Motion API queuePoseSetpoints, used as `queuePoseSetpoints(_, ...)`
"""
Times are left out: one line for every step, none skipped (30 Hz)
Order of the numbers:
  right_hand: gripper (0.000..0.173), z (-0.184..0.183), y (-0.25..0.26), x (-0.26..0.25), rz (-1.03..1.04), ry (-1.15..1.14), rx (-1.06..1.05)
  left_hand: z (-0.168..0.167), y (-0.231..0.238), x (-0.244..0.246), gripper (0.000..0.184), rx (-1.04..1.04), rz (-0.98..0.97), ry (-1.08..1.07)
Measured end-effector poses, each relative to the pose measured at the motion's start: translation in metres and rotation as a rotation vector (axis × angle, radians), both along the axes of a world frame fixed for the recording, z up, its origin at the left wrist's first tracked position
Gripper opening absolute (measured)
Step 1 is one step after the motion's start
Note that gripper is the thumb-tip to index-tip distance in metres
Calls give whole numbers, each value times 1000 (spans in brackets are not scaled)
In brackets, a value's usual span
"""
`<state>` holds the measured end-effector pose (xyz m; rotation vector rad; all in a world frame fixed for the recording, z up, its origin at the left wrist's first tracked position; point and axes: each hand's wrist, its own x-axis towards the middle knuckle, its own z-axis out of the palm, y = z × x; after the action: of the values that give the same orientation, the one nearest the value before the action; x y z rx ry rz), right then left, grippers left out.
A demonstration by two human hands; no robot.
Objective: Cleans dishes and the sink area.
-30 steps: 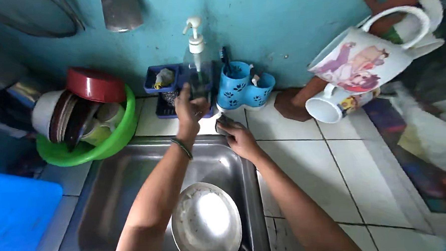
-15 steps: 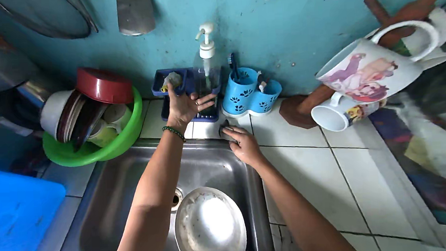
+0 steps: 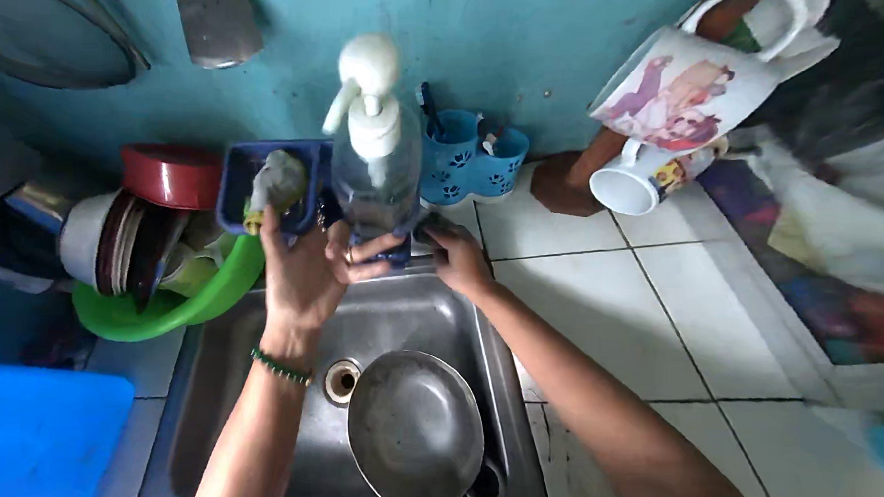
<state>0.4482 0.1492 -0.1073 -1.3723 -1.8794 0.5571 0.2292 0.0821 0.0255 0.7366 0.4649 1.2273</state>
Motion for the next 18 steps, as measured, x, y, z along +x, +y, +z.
queuePoseSetpoints(46,1,3,-6,11,-6,-6,3,-16,-3,85,5,-27,-26)
queuePoseSetpoints(47,1,7,-12,27,-7,-2,6,-33,-7,85,15,-53,-40)
queuePoseSetpoints(46,-1,13,-20,40,6,10,9,-51,-10,82,24,-71,-60)
queuePoseSetpoints(45,0,20,-28,45,14,-4,11,-67,-15,80,30,-74,-79)
queuePoseSetpoints(45,1,28,-36,51,8,-40,11,-83,-19,75,29,-63,-102)
queuePoseSetpoints(44,2,35,-44,48,-5,-69,10,-100,-24,71,30,-46,-127)
queuePoseSetpoints(42,4,42,-52,26,-17,-78,8,-115,-30,68,42,-23,-147)
queuePoseSetpoints(45,8,48,-59,1,-26,-97,3,-130,-37,65,66,-17,-150)
queuePoseSetpoints(46,9,53,-67,-38,-28,-94,0,-144,-43,63,76,-1,-132)
queuePoseSetpoints(45,9,60,-75,-80,-32,-90,-1,-158,-48,62,69,14,-121)
queuePoseSetpoints(47,10,66,-83,-111,-52,-106,-2,-170,-52,61,53,35,-128)
queuePoseSetpoints(50,13,73,-89,-124,-82,-145,-2,-180,-55,59,39,70,-135)
queuePoseSetpoints(52,17,79,-93,-131,-113,-188,-3,-190,-58,57,26,116,-130)
queuePoseSetpoints(54,20,85,-97,-136,-133,-220,-5,-198,-60,56,26,152,-116)
queuePoseSetpoints(56,23,91,-101,-137,-142,-241,-6,-206,-63,55,24,212,-82)
queuePoseSetpoints(58,26,96,-105,-134,-148,-257,-8,-215,-64,53,6,310,-32)
queuePoseSetpoints(60,28,100,-110,-123,-147,-264,-11,-225,-68,51,-20,445,27)
queuePoseSetpoints(60,28,103,-115,-103,-141,-260,-17,-234,-74,49,-33,569,69)
